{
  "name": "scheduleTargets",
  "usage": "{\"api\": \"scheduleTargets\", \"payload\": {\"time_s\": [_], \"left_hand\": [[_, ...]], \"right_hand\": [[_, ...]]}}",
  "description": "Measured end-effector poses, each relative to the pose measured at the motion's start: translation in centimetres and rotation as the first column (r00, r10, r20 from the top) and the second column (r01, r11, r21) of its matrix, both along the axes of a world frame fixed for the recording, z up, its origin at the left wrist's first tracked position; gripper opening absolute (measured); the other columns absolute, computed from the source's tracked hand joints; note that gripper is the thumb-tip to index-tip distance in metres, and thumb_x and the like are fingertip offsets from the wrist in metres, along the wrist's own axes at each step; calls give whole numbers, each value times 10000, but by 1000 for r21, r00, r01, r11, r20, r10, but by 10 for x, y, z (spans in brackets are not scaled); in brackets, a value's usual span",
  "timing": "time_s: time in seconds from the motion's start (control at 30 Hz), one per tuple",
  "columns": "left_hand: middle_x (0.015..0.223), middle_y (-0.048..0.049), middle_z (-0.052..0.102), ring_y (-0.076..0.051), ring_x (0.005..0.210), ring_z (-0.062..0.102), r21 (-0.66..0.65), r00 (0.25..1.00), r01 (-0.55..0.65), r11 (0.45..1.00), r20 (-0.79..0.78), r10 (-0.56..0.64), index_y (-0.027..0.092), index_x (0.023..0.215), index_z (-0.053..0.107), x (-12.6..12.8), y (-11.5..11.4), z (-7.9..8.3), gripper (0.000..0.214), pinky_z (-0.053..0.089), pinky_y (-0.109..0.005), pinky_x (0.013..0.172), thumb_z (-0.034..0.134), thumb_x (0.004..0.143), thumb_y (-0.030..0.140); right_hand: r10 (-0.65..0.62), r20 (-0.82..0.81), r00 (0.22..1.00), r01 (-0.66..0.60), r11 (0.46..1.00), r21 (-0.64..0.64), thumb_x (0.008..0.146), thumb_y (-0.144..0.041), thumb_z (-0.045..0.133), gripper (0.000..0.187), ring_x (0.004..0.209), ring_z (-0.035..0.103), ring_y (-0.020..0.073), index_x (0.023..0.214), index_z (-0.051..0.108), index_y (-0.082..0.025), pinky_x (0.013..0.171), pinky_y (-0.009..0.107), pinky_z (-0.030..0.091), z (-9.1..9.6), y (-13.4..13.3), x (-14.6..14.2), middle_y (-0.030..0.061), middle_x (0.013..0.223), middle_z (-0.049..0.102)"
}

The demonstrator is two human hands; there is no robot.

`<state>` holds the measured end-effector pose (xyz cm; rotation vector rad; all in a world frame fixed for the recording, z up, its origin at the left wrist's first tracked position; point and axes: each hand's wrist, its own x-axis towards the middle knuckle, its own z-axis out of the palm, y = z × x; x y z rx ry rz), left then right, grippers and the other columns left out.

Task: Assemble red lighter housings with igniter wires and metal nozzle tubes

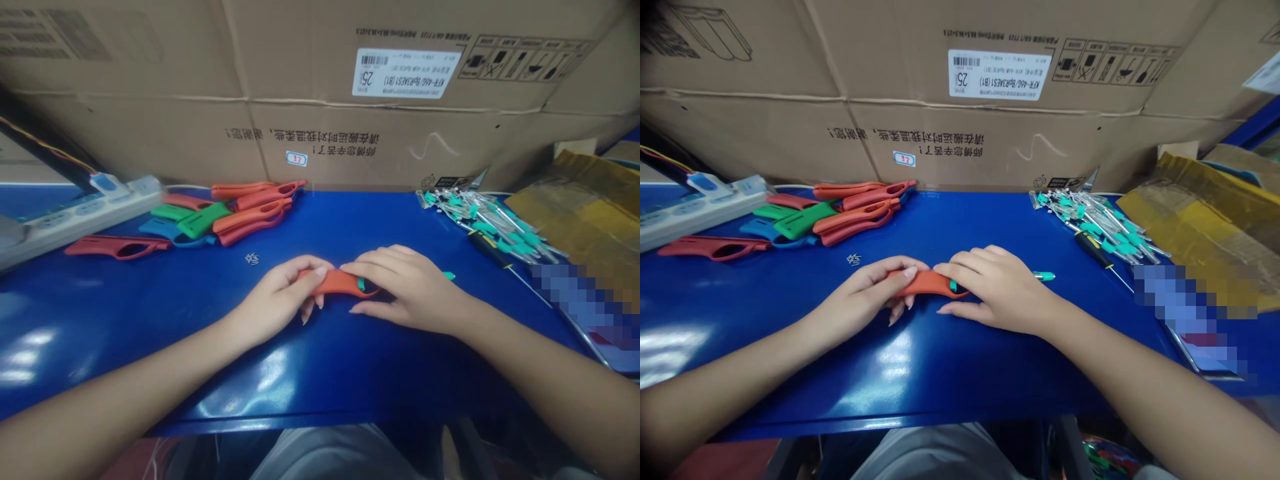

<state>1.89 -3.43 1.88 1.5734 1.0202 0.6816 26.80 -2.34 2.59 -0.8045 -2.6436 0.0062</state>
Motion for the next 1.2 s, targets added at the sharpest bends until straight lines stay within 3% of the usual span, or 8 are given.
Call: {"api": "scheduleTargets", "payload": {"time_s": [0.07,0.17,0.23,0.3,0.6,0.77,1.03,1.2], "left_hand": [[680,19,630,-122,485,554,-83,999,-19,996,29,21,149,1207,615,0,0,0,403,466,-243,472,410,1052,458],[843,-15,722,-142,674,656,224,991,35,974,-130,-5,187,1209,674,-4,-1,2,365,532,-261,659,527,1022,464],[1030,-34,752,-178,884,697,471,958,188,862,-282,-55,216,1236,691,-8,-2,2,339,530,-282,825,622,984,432],[1111,-29,752,-185,954,700,544,922,308,781,-373,-104,235,1284,678,-12,-2,2,336,517,-280,866,617,996,398],[1141,-25,761,-174,969,718,587,893,385,712,-431,-127,220,1281,677,-16,6,2,314,527,-262,864,557,1035,375],[1139,-27,767,-166,997,718,637,906,356,684,-415,-85,199,1226,700,-24,18,8,296,522,-235,913,590,1018,378],[1128,-39,759,-181,972,723,629,879,366,686,-476,-33,192,1237,681,-25,15,12,294,527,-264,869,581,1016,358],[1074,-62,741,-199,915,708,626,855,390,676,-518,-14,183,1261,671,-22,12,1,319,529,-296,805,531,1040,364]], "right_hand": [[19,-11,1000,-19,1000,14,1010,-450,570,441,1003,669,261,1313,616,-133,809,384,493,-1,-1,0,118,1180,721],[25,-82,996,-28,999,-32,1047,-296,493,317,1010,674,242,1258,638,-109,842,364,518,-2,-1,-2,128,1132,728],[53,-112,992,-62,995,-80,1053,-267,472,277,1001,677,231,1194,656,-115,865,356,523,-2,-1,-2,122,1106,734],[86,-128,988,-103,985,-135,1055,-275,479,249,987,681,215,1136,668,-135,869,339,524,-3,-1,-2,102,1089,740],[55,-138,989,-78,983,-168,1037,-331,547,239,999,708,190,1122,705,-173,869,290,515,3,-2,2,67,1105,767],[-66,77,995,69,997,-43,986,-374,621,244,885,712,236,1073,723,-169,797,348,500,13,12,19,90,1000,772],[-17,50,999,7,981,191,1034,-295,530,272,733,652,194,978,747,-142,714,330,436,7,14,22,77,827,752],[-77,123,989,64,992,112,1027,-327,549,271,801,656,213,982,755,-157,751,348,434,7,7,14,71,866,756]]}}
